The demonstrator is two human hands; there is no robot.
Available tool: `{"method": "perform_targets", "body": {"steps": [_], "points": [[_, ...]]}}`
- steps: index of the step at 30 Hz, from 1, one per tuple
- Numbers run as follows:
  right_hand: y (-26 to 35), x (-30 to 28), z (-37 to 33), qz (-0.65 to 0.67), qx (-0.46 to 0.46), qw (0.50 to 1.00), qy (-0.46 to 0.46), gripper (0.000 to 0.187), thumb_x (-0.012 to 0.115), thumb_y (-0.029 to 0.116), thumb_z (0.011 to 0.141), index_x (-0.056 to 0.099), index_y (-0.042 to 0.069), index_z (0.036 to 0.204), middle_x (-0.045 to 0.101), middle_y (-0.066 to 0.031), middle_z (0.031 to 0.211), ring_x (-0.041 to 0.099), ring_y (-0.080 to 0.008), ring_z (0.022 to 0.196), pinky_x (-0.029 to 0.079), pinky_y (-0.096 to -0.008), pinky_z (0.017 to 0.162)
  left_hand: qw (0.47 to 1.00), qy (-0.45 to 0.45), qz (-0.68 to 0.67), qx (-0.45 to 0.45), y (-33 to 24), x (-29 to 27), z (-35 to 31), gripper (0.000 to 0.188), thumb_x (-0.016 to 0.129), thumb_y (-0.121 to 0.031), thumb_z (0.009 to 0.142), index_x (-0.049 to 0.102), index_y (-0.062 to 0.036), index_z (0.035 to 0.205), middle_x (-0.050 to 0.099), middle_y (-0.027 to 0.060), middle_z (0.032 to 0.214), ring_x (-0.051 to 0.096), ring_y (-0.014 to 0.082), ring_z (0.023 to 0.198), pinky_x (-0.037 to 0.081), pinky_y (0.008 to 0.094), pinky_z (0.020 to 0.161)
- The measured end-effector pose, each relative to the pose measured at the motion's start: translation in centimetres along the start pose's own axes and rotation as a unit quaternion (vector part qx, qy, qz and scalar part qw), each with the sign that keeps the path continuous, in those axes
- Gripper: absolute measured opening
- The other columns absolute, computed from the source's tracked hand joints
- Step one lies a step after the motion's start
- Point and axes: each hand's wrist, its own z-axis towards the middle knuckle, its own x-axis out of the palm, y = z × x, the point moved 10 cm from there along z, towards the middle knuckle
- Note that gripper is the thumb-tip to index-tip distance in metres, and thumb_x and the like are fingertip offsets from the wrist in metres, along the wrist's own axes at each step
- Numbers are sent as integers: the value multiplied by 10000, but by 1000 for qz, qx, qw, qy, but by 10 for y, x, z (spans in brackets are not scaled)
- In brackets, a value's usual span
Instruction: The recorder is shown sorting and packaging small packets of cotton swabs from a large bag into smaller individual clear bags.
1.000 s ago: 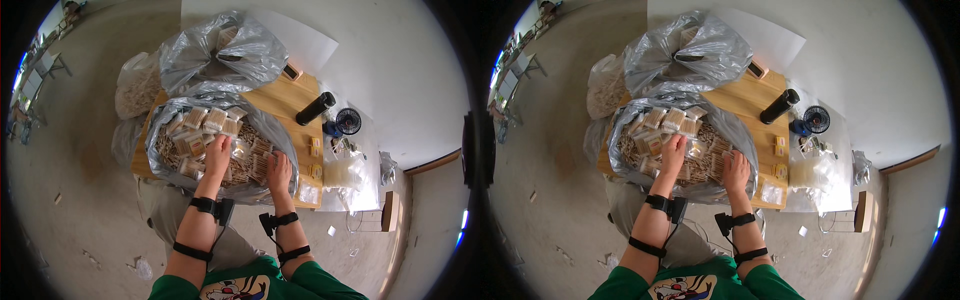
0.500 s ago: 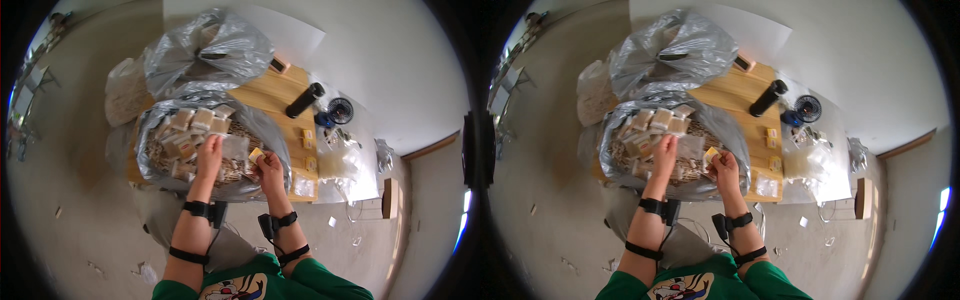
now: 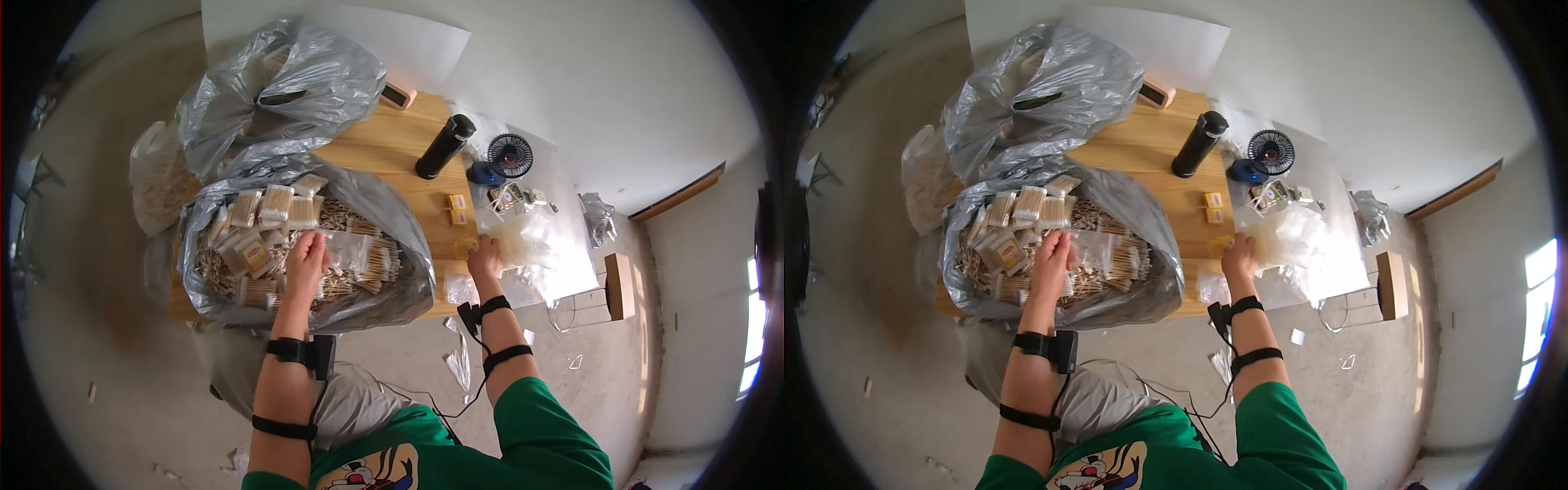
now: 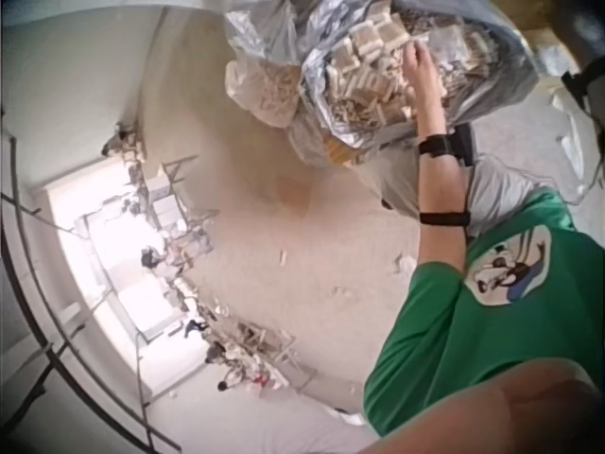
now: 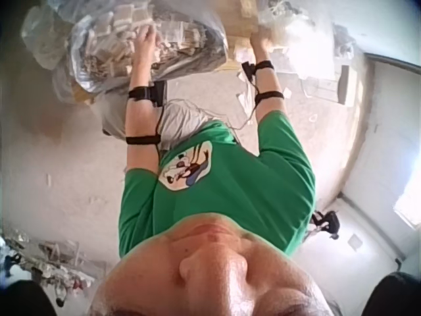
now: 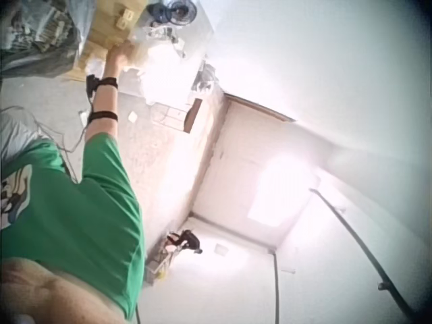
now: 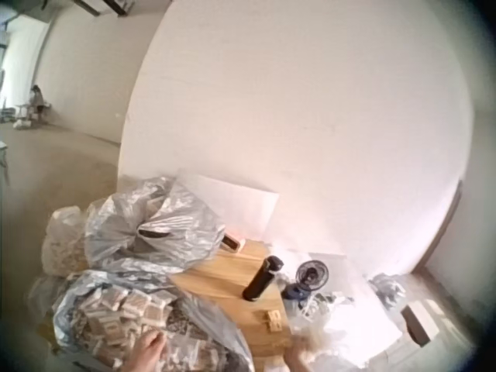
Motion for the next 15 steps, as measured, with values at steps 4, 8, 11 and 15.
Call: {"method": "perform_targets", "body": {"steps": [4, 8, 11, 15], "points": [[86, -66, -30, 124, -87, 985, -81, 234, 629, 132, 797, 578, 47, 1009, 601, -145, 866, 579, -317, 847, 463, -409, 739, 997, 66, -50, -7, 3, 33, -4, 207, 484, -206, 961, 558, -45, 852, 518, -6, 591, 432, 52, 492, 340, 213, 452], [164, -55, -95, 481, -91, 867, 90, 325, 624, 62, 839, 492, 37, 1135, 584, -51, 828, 567, -123, 713, 467, -272, 642, 993, 113, -25, -38, 10, 58, -15, 201, 484, -202, 962, 568, -45, 869, 518, -8, 589, 441, 46, 498, 342, 208, 457], [182, -42, -126, 480, -73, 858, 169, 324, 602, -2, 833, 474, 23, 1129, 572, -40, 818, 558, -106, 679, 456, -240, 612, 983, 173, -1, -63, 16, 68, -24, 190, 512, -201, 948, 579, -42, 868, 512, -12, 586, 448, 41, 504, 348, 208, 466], [127, -36, -114, 554, 72, 817, 142, 216, 578, -29, 825, 503, 30, 1019, 557, -26, 723, 535, -97, 598, 438, -238, 528, 982, 131, 133, 34, -3, 54, -18, 192, 557, -198, 922, 585, -22, 851, 493, -23, 581, 421, 37, 514, 339, 215, 475]]}}
